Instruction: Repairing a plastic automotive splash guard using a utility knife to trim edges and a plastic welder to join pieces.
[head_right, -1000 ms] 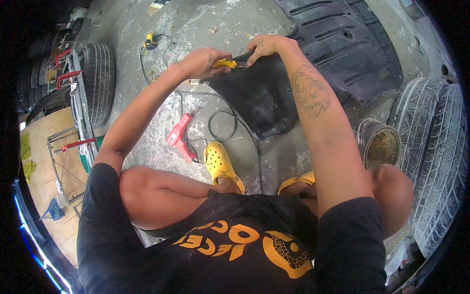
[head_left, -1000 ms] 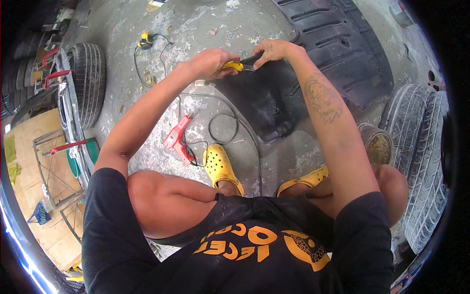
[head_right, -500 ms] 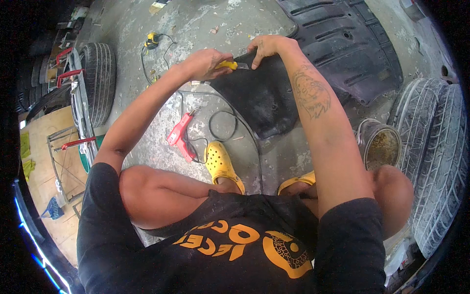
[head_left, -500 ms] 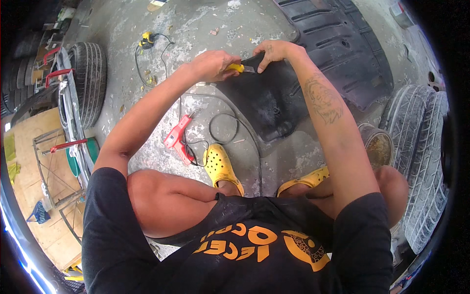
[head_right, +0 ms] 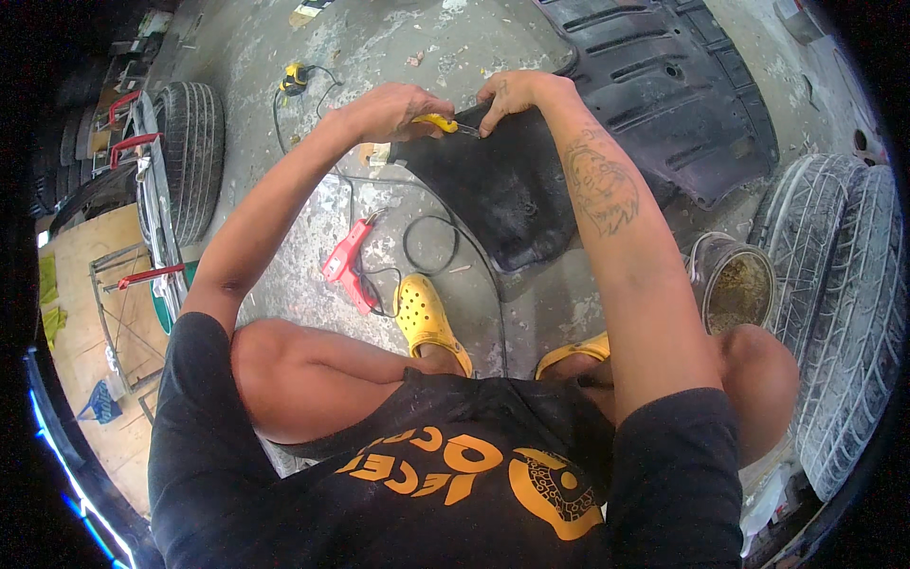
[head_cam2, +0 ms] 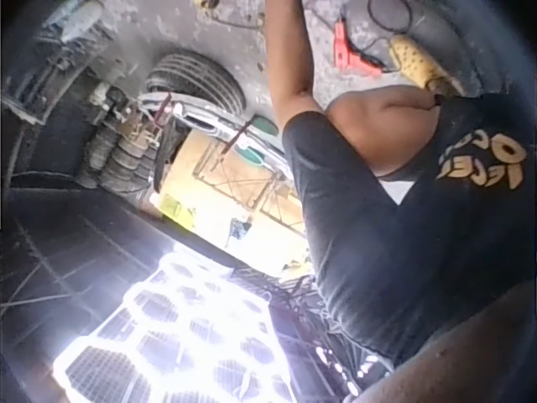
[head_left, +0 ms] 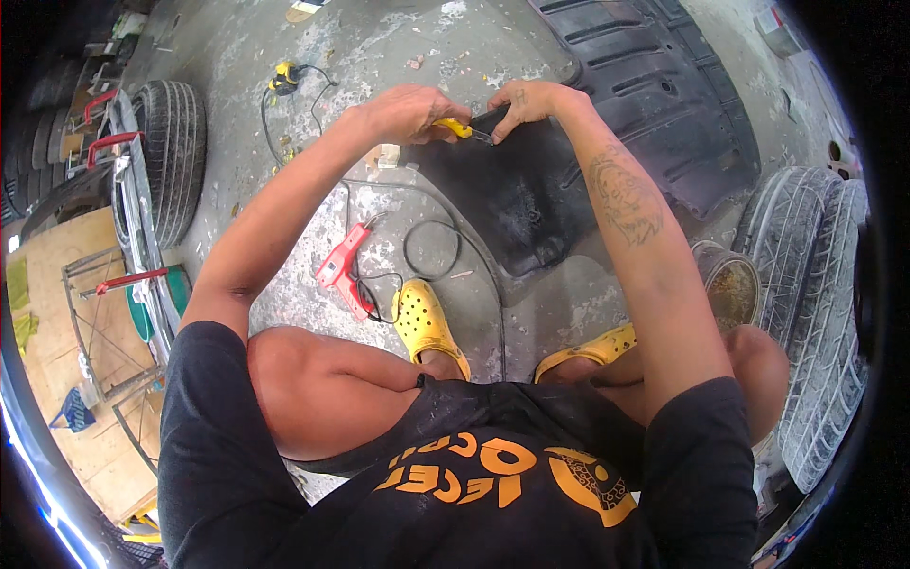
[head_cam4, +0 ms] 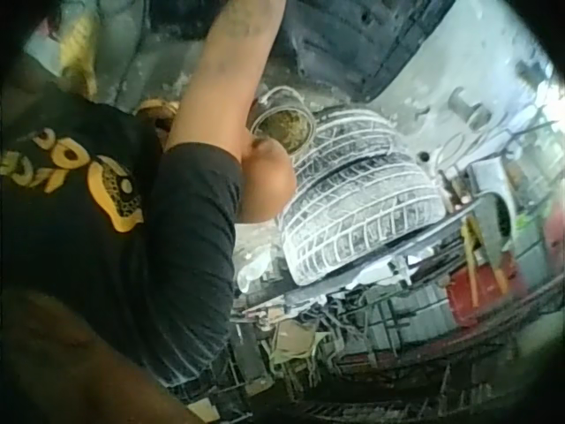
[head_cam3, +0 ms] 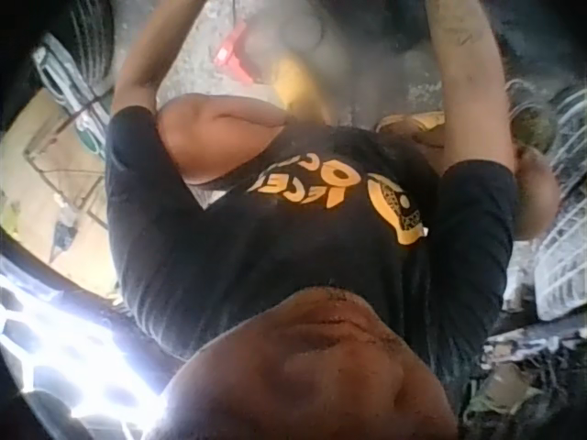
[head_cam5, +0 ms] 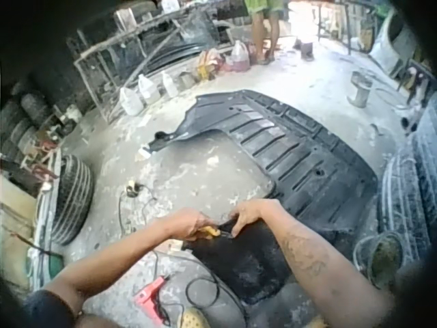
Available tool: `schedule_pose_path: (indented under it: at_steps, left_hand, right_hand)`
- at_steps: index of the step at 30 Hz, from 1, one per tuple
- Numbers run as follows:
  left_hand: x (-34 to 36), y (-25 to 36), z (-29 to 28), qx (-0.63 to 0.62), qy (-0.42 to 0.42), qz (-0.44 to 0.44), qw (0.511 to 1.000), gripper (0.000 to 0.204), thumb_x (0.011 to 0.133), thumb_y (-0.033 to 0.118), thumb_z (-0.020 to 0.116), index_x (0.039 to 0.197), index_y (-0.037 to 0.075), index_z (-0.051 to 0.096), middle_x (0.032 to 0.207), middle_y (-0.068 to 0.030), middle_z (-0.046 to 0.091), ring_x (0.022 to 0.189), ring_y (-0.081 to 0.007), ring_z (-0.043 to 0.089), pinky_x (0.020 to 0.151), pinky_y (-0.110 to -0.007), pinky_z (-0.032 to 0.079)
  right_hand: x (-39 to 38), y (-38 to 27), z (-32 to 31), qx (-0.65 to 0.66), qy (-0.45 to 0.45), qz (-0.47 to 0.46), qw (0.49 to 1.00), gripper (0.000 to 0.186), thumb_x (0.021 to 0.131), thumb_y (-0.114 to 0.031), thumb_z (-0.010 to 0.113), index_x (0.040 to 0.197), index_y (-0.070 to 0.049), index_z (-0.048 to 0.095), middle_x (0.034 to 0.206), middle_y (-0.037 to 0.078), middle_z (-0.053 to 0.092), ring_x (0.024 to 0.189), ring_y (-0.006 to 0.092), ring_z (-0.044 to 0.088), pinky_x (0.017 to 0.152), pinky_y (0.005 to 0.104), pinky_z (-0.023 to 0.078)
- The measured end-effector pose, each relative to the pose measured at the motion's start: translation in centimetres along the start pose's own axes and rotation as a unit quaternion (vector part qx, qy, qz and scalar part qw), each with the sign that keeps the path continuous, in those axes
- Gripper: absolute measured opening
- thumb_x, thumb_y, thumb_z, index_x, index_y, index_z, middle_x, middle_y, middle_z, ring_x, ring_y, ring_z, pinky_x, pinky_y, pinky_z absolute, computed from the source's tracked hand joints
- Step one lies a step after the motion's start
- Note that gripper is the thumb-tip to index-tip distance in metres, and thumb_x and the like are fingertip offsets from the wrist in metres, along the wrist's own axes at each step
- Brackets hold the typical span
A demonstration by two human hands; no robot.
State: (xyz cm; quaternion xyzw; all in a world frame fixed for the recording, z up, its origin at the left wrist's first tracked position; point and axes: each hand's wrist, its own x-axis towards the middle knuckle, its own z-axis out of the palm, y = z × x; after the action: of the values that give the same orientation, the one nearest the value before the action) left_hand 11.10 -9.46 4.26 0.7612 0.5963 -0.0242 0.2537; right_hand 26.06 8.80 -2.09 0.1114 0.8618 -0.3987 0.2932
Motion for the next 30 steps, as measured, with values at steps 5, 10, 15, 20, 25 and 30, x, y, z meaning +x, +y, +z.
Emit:
schedule_pose_path:
  at_steps: [5, 10, 15, 20, 25, 30]
  left_hand:
    - [-0.5, 0.0, -0.3, -0.006, 0.004, 0.0, 1.0, 0.025, 0.089, 0.024, 0.069, 0.111, 0.012, 0.062, 0.096, -0.0119, 0.07, 0.093, -0.0356, 0.066, 0.076, -0.046, 0.051]
    - [-2.3, -3.5, -0.1, -0.128, 0.16, 0.031, 0.978, 0.028, 0.097, 0.032, 0.064, 0.108, 0.007, 0.063, 0.08, -0.0076, 0.066, 0.067, -0.0188, 0.062, 0.061, -0.034, 0.048]
    - [-2.7, -4.5, -0.4, -0.292, 0.146, -0.222, 0.919, 0.035, 0.094, 0.04, 0.067, 0.105, 0.007, 0.064, 0.074, -0.0012, 0.06, 0.06, -0.0061, 0.055, 0.05, -0.025, 0.042]
    - [-5.7, -7.2, 0.9, -0.259, 0.115, -0.293, 0.913, 0.04, 0.093, 0.045, 0.064, 0.101, 0.005, 0.065, 0.079, -0.0033, 0.062, 0.069, -0.0107, 0.059, 0.062, -0.027, 0.047]
    - [-6.4, -8.2, -2.1, -0.778, 0.086, -0.089, 0.616, 0.031, 0.091, 0.027, 0.063, 0.112, 0.003, 0.064, 0.099, -0.0048, 0.069, 0.092, -0.0149, 0.069, 0.08, -0.03, 0.057]
    - [-2.0, -0.5, -6.6, -0.67, 0.172, -0.021, 0.722, 0.038, 0.086, 0.025, 0.074, 0.113, -0.001, 0.067, 0.063, 0.0047, 0.053, 0.042, -0.0035, 0.038, 0.04, -0.02, 0.028]
  right_hand:
    - [0.1, 0.2, 0.1, -0.01, 0.02, -0.014, 1.0, 0.054, 0.07, -0.032, 0.081, 0.117, -0.01, 0.068, 0.105, 0.007, 0.071, 0.098, 0.0207, 0.065, 0.084, 0.0348, 0.049]
    - [0.8, -0.5, -0.6, 0.005, 0.016, -0.044, 0.999, 0.05, 0.07, -0.029, 0.081, 0.114, -0.01, 0.068, 0.102, 0.005, 0.071, 0.094, 0.0184, 0.063, 0.082, 0.0332, 0.048]
    - [-0.8, 0.8, -0.6, 0.042, 0.004, -0.03, 0.999, 0.046, 0.071, -0.025, 0.084, 0.111, -0.008, 0.068, 0.098, 0.004, 0.071, 0.092, 0.0184, 0.062, 0.081, 0.0332, 0.048]
    - [-2.6, -0.4, -1.6, -0.007, 0.135, -0.144, 0.98, 0.041, 0.076, -0.024, 0.083, 0.109, -0.006, 0.067, 0.099, 0.005, 0.07, 0.095, 0.0198, 0.062, 0.085, 0.0328, 0.046]
    - [-9.6, -3.2, -5.5, 0.06, 0.177, -0.209, 0.96, 0.044, 0.079, -0.025, 0.081, 0.112, -0.001, 0.065, 0.102, 0.008, 0.068, 0.1, 0.0158, 0.061, 0.092, 0.0294, 0.046]
    - [-15.3, -1.8, -8.2, 0.296, 0.165, -0.22, 0.915, 0.046, 0.078, -0.005, 0.078, 0.12, 0.001, 0.06, 0.114, 0.001, 0.063, 0.105, 0.0107, 0.057, 0.093, 0.0264, 0.044]
